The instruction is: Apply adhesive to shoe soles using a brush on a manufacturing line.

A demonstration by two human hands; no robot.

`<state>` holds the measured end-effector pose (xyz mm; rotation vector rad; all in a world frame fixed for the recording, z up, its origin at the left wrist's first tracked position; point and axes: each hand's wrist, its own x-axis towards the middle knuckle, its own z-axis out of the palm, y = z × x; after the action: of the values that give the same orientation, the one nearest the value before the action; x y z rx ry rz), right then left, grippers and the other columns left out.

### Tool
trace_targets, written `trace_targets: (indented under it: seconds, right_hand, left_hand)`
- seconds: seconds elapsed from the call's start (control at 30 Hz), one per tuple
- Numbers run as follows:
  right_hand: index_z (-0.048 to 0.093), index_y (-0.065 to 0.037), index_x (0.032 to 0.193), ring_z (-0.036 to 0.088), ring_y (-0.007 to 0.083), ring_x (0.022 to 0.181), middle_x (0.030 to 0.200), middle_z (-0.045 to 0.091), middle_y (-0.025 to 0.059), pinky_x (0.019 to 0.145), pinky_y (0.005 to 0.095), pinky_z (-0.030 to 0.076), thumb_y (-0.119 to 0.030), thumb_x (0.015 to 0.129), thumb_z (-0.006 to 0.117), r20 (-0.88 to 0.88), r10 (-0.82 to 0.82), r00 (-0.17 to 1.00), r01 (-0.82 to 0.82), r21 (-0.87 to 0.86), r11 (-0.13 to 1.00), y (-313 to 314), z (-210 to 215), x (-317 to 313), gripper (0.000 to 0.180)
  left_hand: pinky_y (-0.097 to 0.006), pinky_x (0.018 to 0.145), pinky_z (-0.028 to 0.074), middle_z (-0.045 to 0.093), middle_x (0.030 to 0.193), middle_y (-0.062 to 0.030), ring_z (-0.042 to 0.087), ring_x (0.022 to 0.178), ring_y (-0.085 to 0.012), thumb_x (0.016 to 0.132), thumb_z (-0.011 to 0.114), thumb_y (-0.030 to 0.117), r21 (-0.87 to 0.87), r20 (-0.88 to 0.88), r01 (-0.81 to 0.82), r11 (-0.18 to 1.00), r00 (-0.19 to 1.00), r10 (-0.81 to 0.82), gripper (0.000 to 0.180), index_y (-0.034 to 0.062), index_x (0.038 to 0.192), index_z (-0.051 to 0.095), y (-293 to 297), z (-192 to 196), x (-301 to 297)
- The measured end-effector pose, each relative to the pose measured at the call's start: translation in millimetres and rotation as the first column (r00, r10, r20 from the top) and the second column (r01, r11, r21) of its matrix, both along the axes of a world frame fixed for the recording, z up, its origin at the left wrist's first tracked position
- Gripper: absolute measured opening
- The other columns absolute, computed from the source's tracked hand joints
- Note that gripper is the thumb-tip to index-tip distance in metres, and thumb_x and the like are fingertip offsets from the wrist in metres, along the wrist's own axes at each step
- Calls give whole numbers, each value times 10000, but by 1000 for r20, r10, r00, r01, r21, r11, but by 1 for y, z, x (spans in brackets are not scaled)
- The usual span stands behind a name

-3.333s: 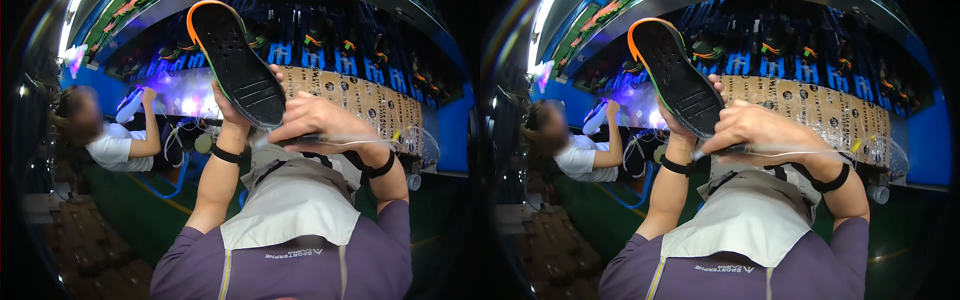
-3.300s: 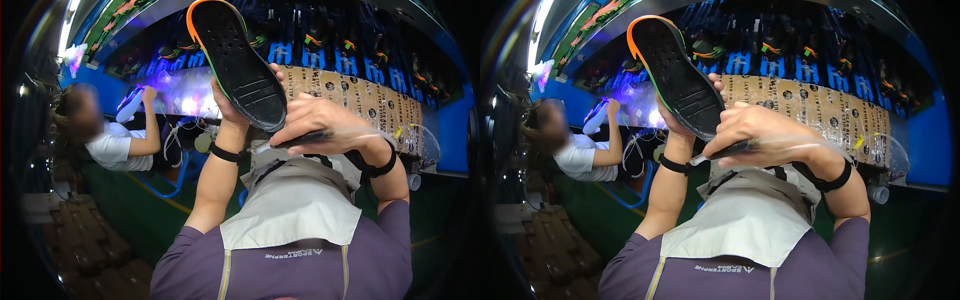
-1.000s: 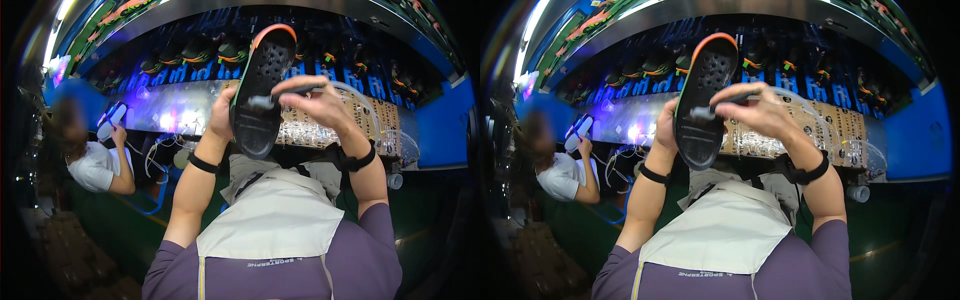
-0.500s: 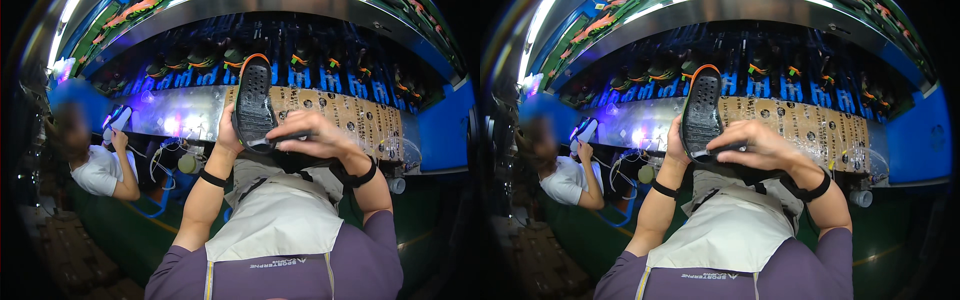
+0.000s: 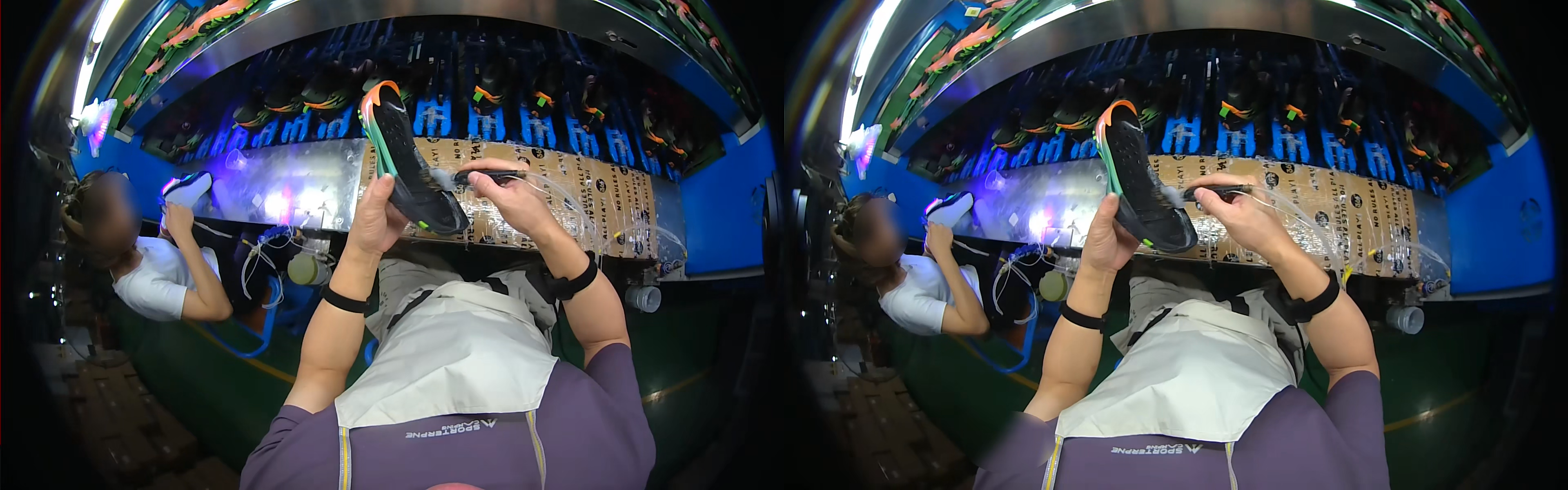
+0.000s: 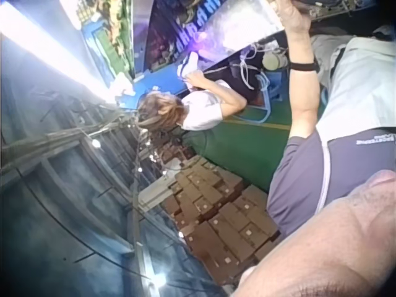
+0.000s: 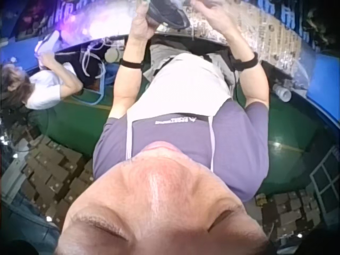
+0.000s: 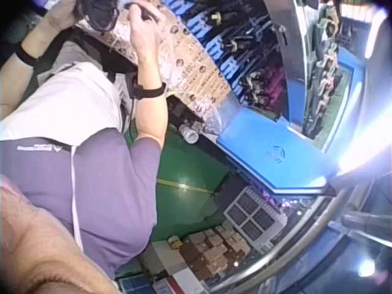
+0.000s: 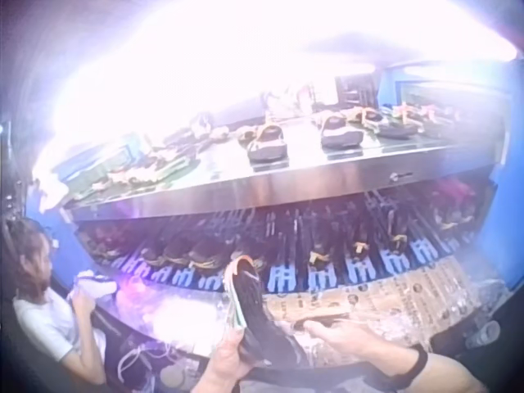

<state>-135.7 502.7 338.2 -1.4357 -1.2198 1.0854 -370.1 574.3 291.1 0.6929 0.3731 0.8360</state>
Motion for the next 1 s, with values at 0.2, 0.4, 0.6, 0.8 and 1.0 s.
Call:
trace_targets:
  seconds: [0.2,0.4,0.6,0.8,1.0]
  right_hand:
    - [773,-37,1107,622,121,746,812,713,61,696,296,509,-222,971,694,-57,5,998,-1,70,998,-6,-1,5,243]
    - [769,-30,1105,637,144,760,904,734,87,723,311,520,-222,990,682,196,-70,978,54,87,995,-7,-11,18,240]
    - [728,-11,1216,713,274,1034,1126,747,177,931,364,525,-162,995,681,233,-314,920,214,372,903,-12,-83,38,272]
    - [707,17,1257,669,301,1198,1236,730,190,1081,382,469,-156,998,671,216,-386,897,289,375,881,-24,-150,50,314]
    - [707,8,1261,687,334,1152,1210,727,208,1014,391,504,-145,987,664,229,-337,913,239,367,899,-22,-147,44,317]
  left_hand:
    - [-416,1103,502,624,1366,-93,619,1273,-226,1036,648,357,35,-16,-53,998,998,53,588,71,1507,443,2,-8,-6]
    - [-425,1106,475,636,1389,-97,614,1273,-249,1087,468,493,-79,-7,-224,971,975,224,591,68,1497,493,0,-13,-8]
    - [-593,966,557,635,1353,-219,656,1190,-409,1020,256,667,-363,245,-51,930,958,148,826,53,1520,490,-1,-31,-38]
    - [-486,715,663,582,1335,-368,724,948,-456,966,428,727,-111,216,46,993,976,-21,951,1,1577,372,23,79,-41]
    - [-496,1043,540,551,1394,-340,575,1276,-481,1024,242,764,195,516,-126,973,856,7,996,-76,1541,374,162,204,2]
